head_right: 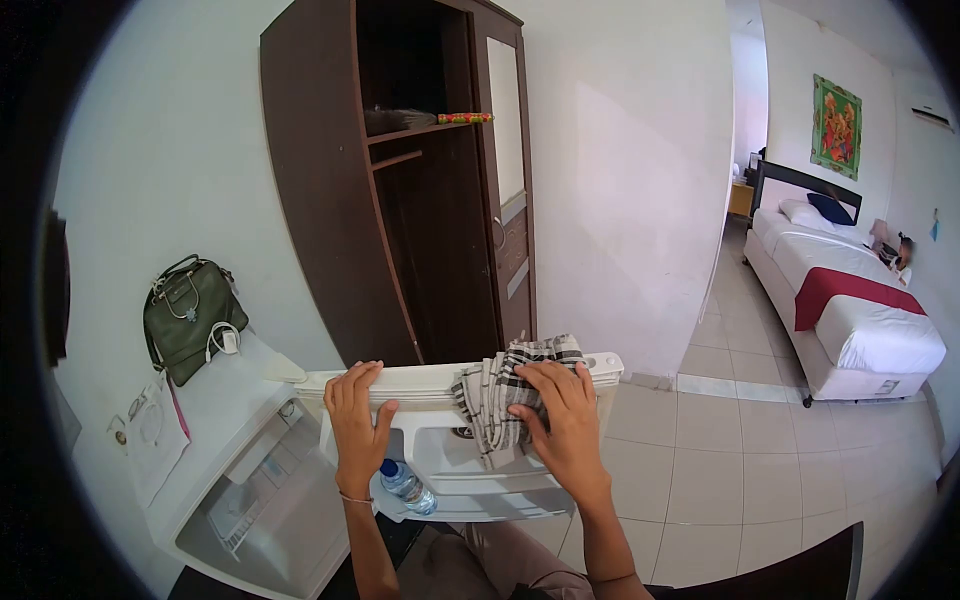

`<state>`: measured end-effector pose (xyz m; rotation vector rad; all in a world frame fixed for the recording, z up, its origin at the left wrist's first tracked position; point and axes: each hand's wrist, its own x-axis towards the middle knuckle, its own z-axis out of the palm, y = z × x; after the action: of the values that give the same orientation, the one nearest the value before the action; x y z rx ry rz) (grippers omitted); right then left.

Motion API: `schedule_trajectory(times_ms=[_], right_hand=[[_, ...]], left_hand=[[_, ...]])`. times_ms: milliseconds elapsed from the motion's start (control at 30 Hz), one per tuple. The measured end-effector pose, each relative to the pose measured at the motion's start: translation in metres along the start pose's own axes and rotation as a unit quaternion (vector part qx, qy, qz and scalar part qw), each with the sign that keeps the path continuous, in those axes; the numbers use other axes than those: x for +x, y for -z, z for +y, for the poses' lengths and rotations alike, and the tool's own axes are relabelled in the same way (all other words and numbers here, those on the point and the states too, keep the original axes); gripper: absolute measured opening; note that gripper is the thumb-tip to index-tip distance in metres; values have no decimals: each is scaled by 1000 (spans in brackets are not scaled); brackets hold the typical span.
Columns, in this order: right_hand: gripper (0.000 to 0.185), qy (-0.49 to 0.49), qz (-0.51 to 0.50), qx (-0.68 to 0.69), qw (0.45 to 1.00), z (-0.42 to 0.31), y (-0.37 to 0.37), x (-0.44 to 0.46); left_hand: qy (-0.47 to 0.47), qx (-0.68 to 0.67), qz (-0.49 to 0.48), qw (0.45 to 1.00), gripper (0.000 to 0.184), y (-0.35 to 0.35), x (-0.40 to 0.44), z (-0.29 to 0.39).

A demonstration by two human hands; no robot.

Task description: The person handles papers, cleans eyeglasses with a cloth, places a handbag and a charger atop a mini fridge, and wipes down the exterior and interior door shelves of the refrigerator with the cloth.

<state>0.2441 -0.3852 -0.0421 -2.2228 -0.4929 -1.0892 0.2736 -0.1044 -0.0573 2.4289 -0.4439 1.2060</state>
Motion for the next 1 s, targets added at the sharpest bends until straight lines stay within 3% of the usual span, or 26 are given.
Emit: schedule_trajectory(times_ms=[333,500,700,933,1000], right_hand=[[51,32,-64,-94,993,-8,16,15],[50,-19,-54,-116,992,11,29,13],[63,-36,-1,-209,977,-12,-4,13],[69,47,-54,-141,987,-54,-59,25],[68,118,-47,-131,983,-60,-72,25]], left_hand=[[2,3,-10,1000,55,2,0,0],[11,-26,-3,1000,49,1,-1,-2],[13,-23,6,1000,47,-1,-1,-2],[4,-30,6,1000,44,0,-1,-1],[2,-51,16,999,45,-1,-2,-4]])
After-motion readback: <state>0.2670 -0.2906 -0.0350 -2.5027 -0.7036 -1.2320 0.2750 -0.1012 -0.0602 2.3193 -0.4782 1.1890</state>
